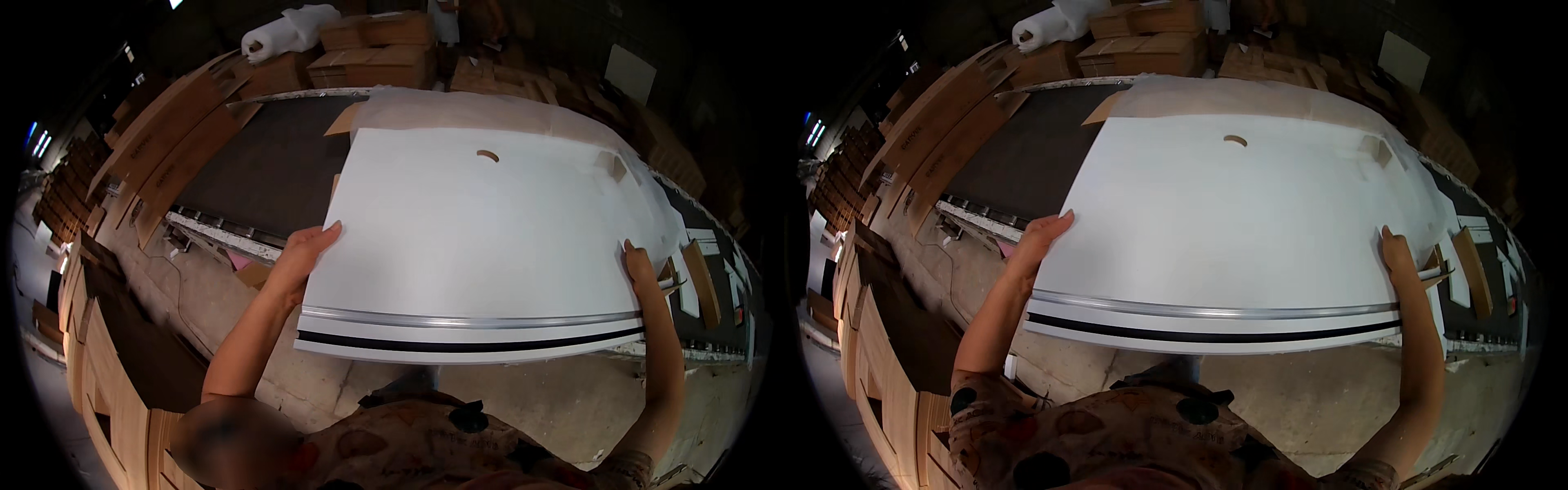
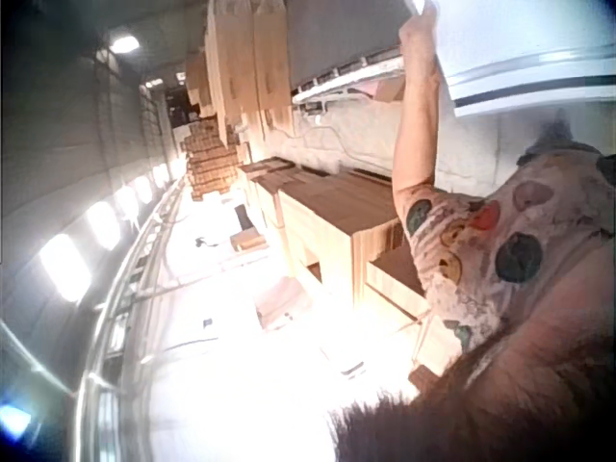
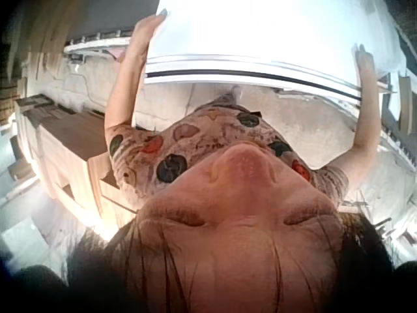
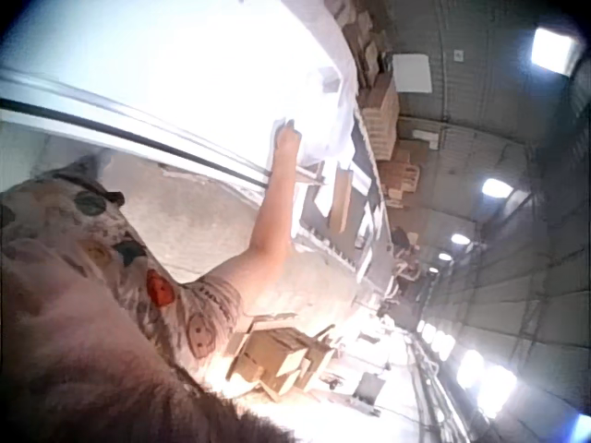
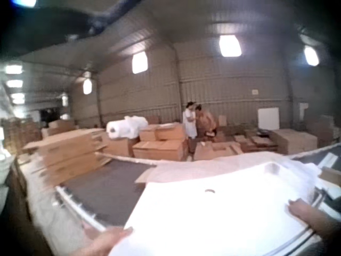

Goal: The person packs white furniture panels and smaller components into a large cardboard box. They place protective white paper and plastic sheets between the panels and arrange the parts to fit inside the box.

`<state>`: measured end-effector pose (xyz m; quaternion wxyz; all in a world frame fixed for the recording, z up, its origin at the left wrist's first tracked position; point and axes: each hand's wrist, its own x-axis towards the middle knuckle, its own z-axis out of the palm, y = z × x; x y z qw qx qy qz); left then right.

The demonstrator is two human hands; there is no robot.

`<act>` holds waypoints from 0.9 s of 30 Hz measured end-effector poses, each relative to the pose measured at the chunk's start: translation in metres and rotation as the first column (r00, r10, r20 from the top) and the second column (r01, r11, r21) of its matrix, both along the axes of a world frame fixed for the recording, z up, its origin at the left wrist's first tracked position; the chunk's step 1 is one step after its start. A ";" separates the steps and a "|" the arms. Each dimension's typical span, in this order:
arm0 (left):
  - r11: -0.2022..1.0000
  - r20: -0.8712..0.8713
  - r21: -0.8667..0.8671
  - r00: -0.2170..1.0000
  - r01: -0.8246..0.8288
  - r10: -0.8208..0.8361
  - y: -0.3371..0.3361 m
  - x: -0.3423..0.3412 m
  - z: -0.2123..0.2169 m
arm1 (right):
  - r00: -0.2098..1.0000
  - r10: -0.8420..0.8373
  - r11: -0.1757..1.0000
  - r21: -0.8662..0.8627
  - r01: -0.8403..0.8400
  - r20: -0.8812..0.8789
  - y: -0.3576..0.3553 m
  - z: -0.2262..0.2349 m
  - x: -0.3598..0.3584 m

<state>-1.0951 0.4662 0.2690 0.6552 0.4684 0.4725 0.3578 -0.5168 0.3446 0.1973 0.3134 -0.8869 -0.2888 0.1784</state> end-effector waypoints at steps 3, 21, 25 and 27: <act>0.997 -0.014 -0.058 0.998 0.058 -0.059 0.010 0.027 -0.014 | 1.000 0.004 0.999 -0.049 -0.005 -0.014 0.005 -0.005 0.022; 0.982 -0.803 0.081 0.594 0.174 -0.039 0.092 0.116 -0.116 | 0.969 0.063 0.994 0.099 -0.040 -0.241 0.135 -0.092 0.127; 0.641 -0.805 0.583 0.462 0.499 0.373 0.076 0.133 -0.131 | 0.952 0.121 0.992 0.012 -0.122 -0.282 0.123 -0.118 0.091; 0.569 -0.787 0.613 0.487 0.548 0.379 0.065 0.153 -0.120 | 0.966 0.122 0.992 -0.006 -0.127 -0.230 0.110 -0.126 0.086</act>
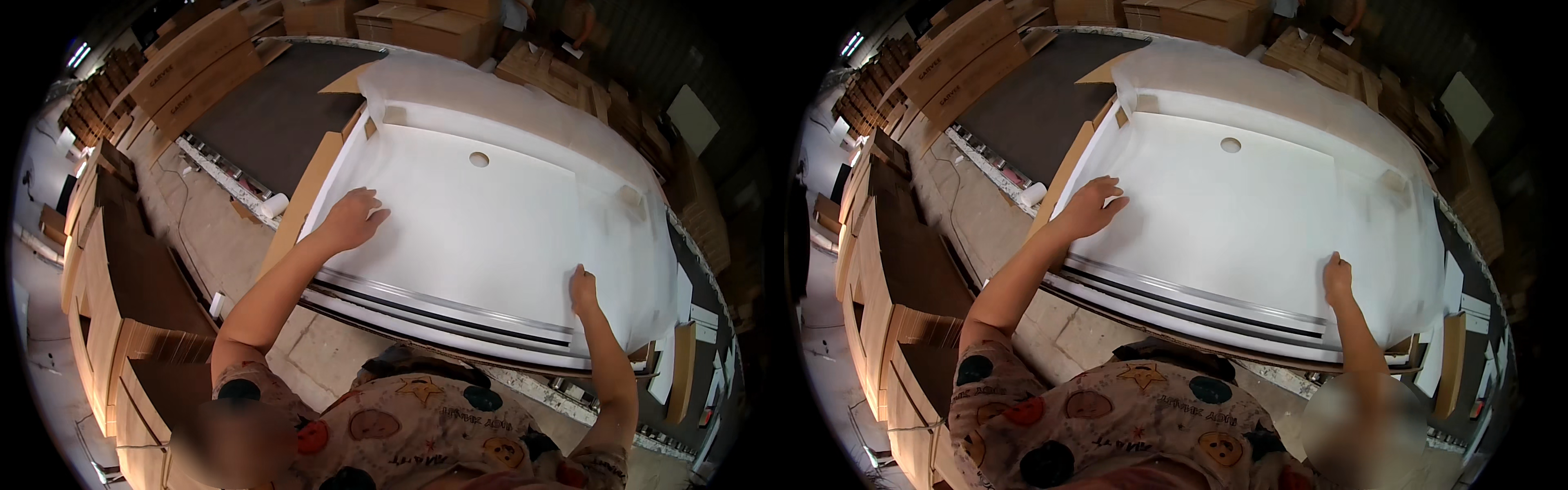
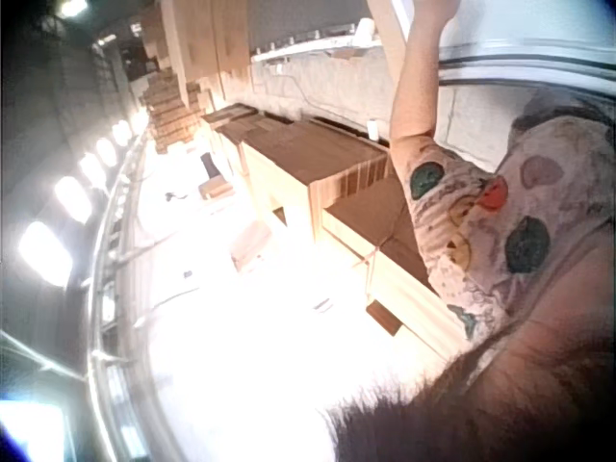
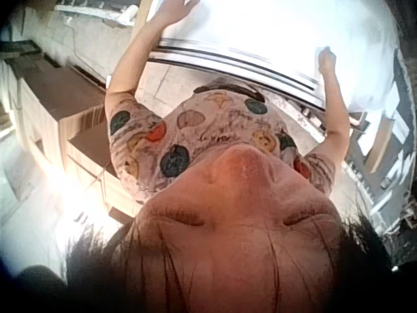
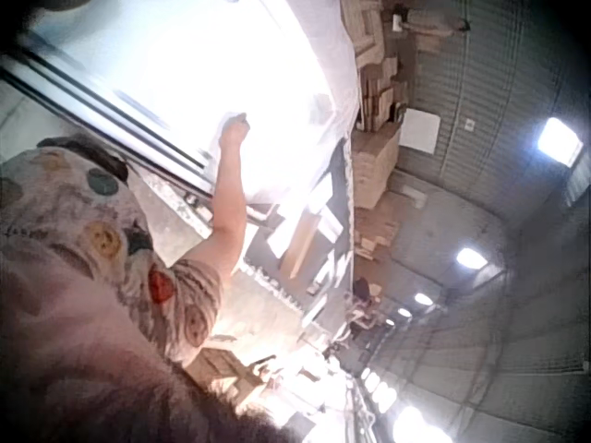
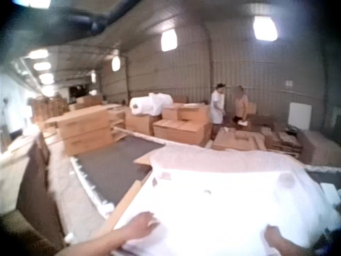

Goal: The person packs white furniture panels and smaller components into a large cardboard box. They place protective white paper and plastic sheets between the panels and arrange the parts to fit inside the box.

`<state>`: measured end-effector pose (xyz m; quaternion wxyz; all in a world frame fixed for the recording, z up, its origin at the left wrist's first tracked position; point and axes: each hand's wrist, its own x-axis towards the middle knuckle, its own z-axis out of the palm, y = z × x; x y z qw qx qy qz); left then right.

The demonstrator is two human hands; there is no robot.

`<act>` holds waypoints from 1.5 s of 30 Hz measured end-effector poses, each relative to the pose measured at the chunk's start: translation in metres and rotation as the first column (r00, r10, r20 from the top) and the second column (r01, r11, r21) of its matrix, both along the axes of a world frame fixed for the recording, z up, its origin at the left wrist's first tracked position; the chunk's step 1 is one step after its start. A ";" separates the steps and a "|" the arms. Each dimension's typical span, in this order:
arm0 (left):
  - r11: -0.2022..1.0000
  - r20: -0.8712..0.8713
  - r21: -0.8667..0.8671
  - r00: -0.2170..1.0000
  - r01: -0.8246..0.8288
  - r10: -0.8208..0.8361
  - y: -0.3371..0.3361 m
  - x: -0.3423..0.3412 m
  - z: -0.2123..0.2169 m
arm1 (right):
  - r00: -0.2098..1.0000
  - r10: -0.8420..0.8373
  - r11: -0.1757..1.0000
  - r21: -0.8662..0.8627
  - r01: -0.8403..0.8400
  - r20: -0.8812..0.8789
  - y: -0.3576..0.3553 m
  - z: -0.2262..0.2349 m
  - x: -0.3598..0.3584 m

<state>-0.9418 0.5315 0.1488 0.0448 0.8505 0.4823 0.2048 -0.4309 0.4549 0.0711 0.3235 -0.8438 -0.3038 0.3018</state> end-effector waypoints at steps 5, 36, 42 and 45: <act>0.860 -0.284 -0.508 0.933 0.048 -0.221 -0.023 0.016 -0.013 | 0.905 0.316 0.949 -0.087 -0.305 0.284 -0.002 0.014 0.006; 0.682 -0.215 -0.052 0.659 0.729 -0.721 -0.032 0.269 -0.075 | 0.528 -0.846 0.510 0.406 0.758 0.075 -0.415 0.025 -0.007; 0.699 -0.200 -0.035 0.680 0.714 -0.705 -0.035 0.271 -0.064 | 0.534 -0.825 0.561 0.381 0.735 0.184 -0.473 -0.020 0.094; 0.719 -0.207 -0.006 0.703 0.695 -0.681 -0.033 0.267 -0.073 | 0.628 -0.715 0.694 0.421 0.584 0.309 -0.462 -0.018 0.167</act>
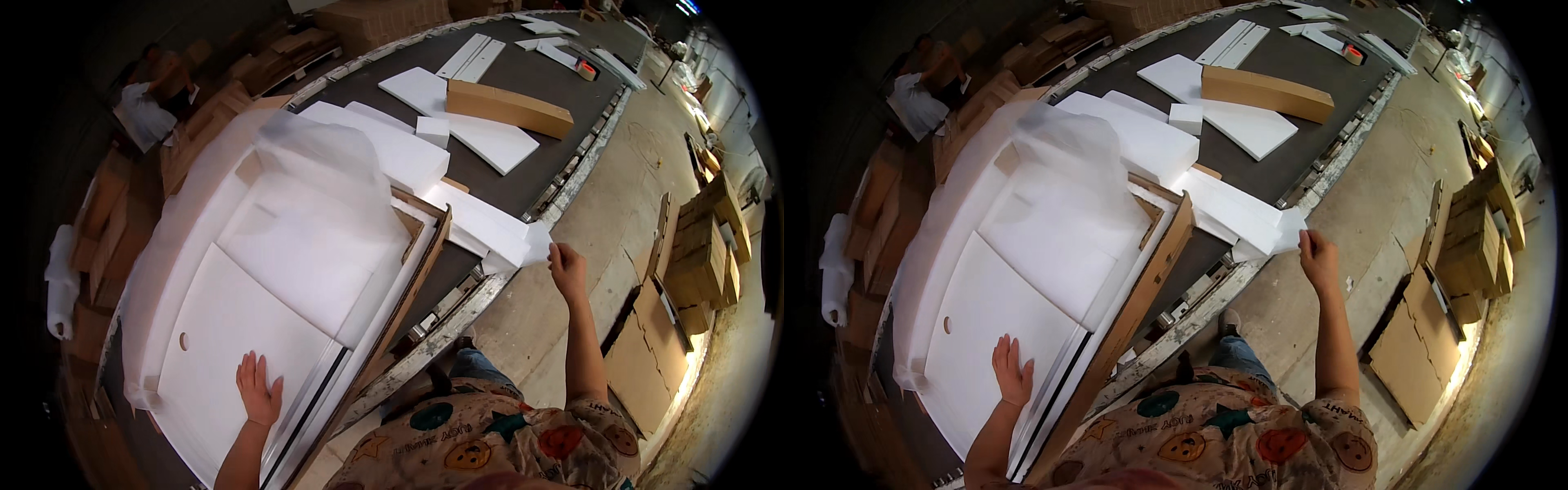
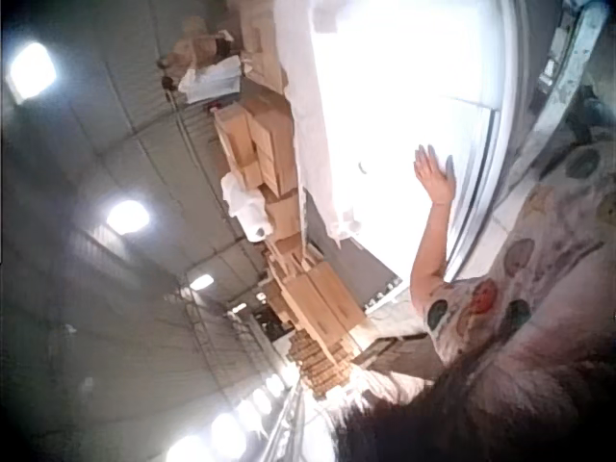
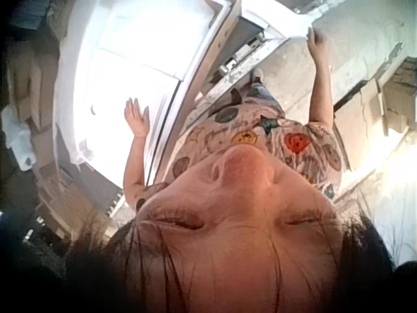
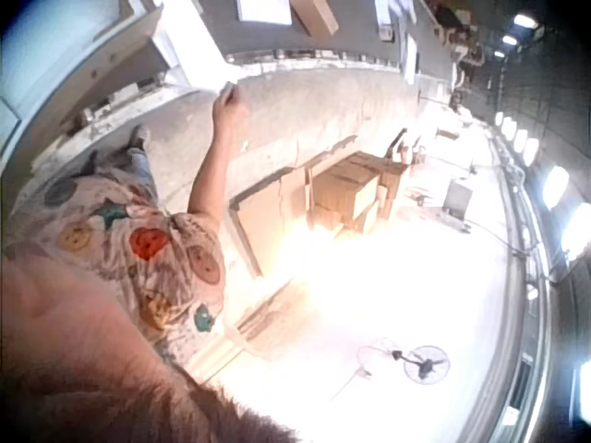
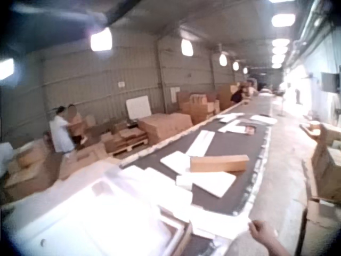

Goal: The person packs white furniture panels and smaller components into a large cardboard box. They place protective white paper and plastic sheets between the panels and arrange the parts to fit inside the box.

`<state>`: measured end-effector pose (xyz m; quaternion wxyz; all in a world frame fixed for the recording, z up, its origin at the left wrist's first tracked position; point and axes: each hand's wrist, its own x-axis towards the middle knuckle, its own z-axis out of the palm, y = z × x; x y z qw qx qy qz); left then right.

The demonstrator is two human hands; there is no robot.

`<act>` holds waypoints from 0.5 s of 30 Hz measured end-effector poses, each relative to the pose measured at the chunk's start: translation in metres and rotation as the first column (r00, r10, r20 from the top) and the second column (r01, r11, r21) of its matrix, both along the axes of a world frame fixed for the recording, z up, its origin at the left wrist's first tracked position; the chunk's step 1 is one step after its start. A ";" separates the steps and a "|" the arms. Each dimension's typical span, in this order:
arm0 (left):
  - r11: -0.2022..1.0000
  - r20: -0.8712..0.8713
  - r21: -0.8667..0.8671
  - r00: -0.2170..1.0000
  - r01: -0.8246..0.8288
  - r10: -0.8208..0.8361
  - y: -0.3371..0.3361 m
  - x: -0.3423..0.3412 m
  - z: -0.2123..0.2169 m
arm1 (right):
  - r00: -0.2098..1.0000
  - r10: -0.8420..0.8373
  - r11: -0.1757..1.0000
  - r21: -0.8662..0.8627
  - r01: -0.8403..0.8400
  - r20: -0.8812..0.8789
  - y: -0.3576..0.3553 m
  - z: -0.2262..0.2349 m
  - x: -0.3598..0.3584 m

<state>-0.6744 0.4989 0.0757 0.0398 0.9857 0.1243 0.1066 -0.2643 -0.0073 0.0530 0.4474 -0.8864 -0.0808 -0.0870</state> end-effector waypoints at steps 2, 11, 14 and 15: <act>0.990 0.011 -0.011 0.990 -0.142 0.142 -0.007 0.011 -0.003 | 0.993 0.090 0.996 -0.004 -0.090 0.074 0.013 -0.001 0.051; 0.769 -0.170 0.032 0.755 -0.638 0.633 -0.072 0.100 -0.015 | 0.936 0.327 0.945 -0.071 -0.320 0.130 0.035 0.024 0.196; 0.787 -0.236 0.013 0.763 -0.617 0.602 -0.072 0.089 -0.009 | 0.896 0.403 0.912 -0.160 -0.377 0.188 0.052 0.030 0.234; 0.792 -0.235 0.024 0.767 -0.609 0.597 -0.072 0.086 -0.011 | 0.881 0.425 0.903 -0.171 -0.395 0.209 0.058 0.030 0.246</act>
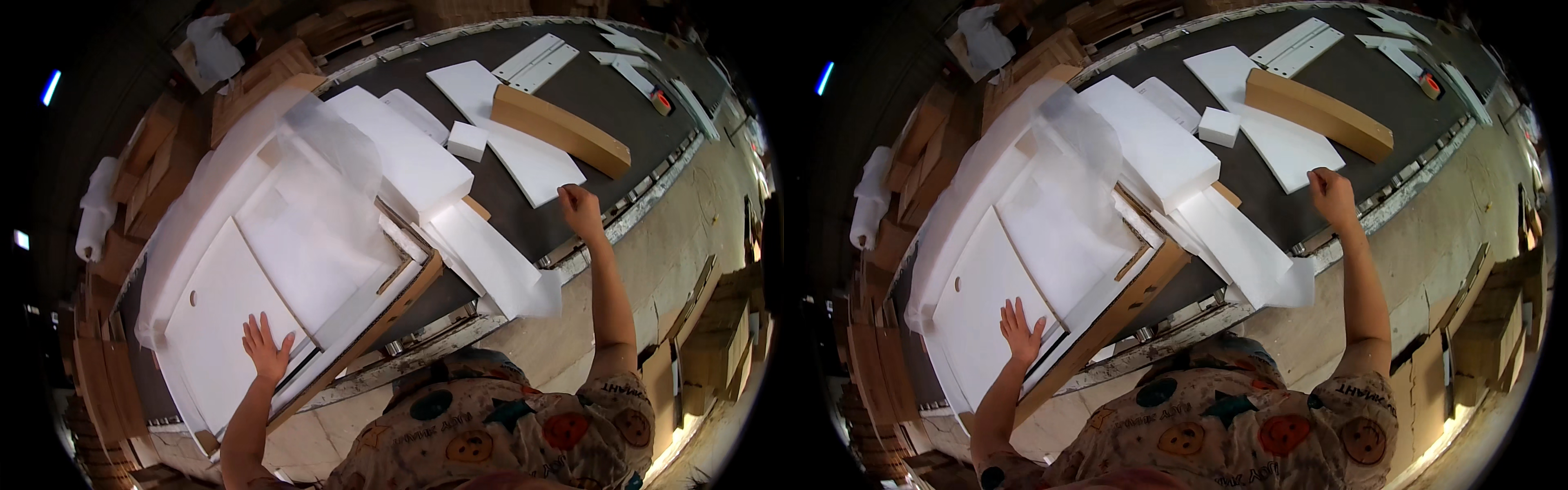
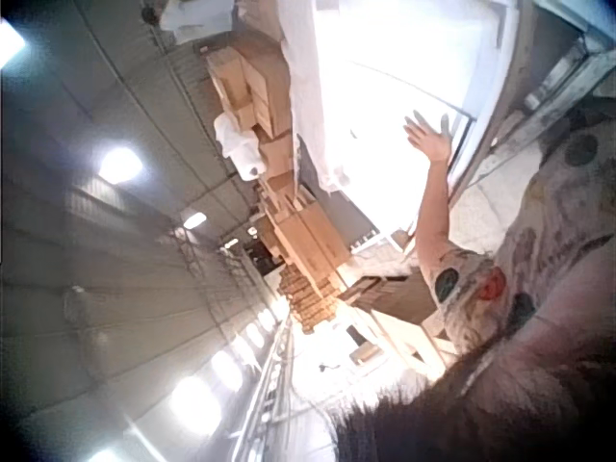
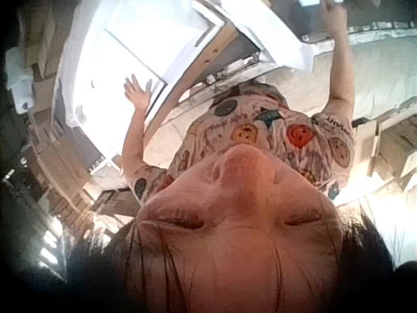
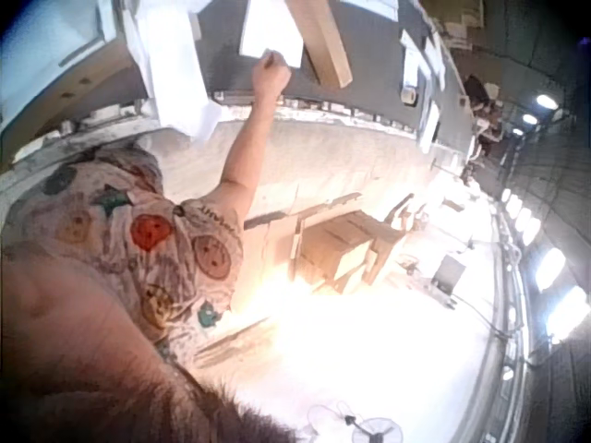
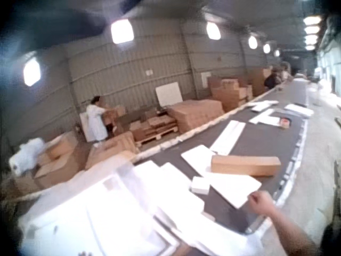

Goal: The person packs white furniture panels and smaller components into a large cardboard box. They place protective white paper and plastic sheets between the panels and arrange the parts to fit inside the box.

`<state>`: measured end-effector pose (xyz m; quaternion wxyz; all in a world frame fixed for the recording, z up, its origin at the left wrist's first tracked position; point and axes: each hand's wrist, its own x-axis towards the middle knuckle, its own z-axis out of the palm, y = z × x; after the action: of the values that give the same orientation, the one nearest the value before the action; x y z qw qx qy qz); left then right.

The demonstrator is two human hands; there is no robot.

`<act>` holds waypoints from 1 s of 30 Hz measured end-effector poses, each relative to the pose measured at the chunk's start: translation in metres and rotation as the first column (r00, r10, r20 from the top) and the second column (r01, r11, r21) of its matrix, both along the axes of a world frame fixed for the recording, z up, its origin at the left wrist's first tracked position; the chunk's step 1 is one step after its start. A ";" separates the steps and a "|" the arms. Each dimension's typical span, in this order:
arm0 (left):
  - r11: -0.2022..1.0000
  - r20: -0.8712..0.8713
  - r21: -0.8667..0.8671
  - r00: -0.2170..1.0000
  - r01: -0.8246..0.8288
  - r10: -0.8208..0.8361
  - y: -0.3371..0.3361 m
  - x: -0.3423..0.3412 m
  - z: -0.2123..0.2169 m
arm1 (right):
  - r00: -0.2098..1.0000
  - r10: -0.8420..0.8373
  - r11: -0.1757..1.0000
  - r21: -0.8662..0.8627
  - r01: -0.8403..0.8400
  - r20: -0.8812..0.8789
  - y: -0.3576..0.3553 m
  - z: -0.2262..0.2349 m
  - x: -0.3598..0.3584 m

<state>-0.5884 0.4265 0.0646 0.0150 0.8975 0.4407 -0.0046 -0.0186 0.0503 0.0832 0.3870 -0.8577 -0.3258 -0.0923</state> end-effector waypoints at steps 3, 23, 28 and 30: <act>1.000 0.013 0.008 1.000 0.002 -0.002 -0.003 0.004 0.002 | 0.989 0.051 0.998 -0.046 -0.044 0.140 0.003 -0.003 0.050; 0.993 0.094 0.121 0.995 0.016 -0.028 -0.005 0.008 0.014 | 0.959 -0.055 0.437 -0.857 0.273 0.278 0.065 -0.031 0.251; 0.997 0.104 0.077 0.994 0.008 -0.016 -0.002 0.009 0.015 | 0.977 0.020 0.456 -0.872 0.179 0.211 0.059 -0.034 0.291; 0.998 0.105 0.062 0.994 0.004 -0.010 0.000 0.010 0.016 | 0.986 0.002 0.567 -0.812 0.137 0.167 0.047 -0.044 0.311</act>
<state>-0.5780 0.4260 0.0807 0.0108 0.8981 0.4360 0.0564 0.2924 0.0976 0.0387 -0.0844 -0.9414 -0.3263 -0.0093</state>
